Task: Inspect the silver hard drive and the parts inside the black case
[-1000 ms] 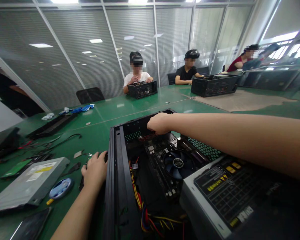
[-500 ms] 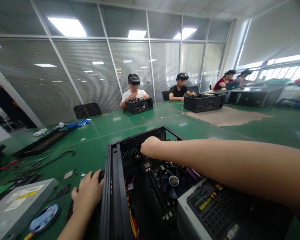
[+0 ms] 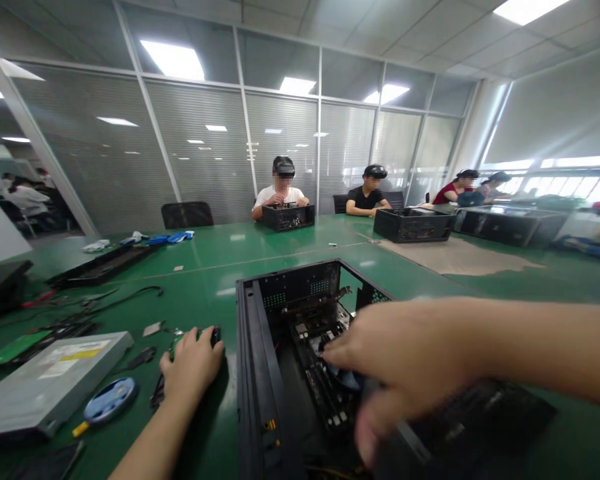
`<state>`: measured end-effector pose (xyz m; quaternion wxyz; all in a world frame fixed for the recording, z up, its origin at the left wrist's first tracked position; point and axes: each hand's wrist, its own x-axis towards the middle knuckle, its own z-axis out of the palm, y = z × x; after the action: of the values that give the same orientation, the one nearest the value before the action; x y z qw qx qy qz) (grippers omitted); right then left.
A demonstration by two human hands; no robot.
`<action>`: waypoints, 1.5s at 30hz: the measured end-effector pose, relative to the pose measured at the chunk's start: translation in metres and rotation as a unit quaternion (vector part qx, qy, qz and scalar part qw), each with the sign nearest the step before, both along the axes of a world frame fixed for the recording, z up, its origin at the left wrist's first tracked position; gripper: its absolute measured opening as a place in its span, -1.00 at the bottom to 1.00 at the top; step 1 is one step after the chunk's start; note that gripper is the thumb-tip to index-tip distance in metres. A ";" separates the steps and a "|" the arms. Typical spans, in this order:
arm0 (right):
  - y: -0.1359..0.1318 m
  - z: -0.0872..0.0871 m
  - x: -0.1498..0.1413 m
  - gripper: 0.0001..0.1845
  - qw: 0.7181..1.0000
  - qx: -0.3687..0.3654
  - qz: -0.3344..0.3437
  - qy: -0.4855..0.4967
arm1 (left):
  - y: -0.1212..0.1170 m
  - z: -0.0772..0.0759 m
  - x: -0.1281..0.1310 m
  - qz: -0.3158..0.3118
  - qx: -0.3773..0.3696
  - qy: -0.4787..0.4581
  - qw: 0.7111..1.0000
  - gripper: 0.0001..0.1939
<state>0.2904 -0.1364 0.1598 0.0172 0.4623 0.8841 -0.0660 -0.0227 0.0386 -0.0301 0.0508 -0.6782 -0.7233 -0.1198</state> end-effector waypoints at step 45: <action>0.101 -0.185 -0.040 -0.20 0.960 0.164 -0.057 0.221 | -0.002 0.002 -0.002 0.056 -0.032 -0.003 0.998 -0.36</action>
<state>0.2502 -0.0350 -0.0247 -0.2583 0.4821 0.8369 -0.0214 -0.0251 0.0369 -0.0281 0.0338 -0.6376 -0.7636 -0.0960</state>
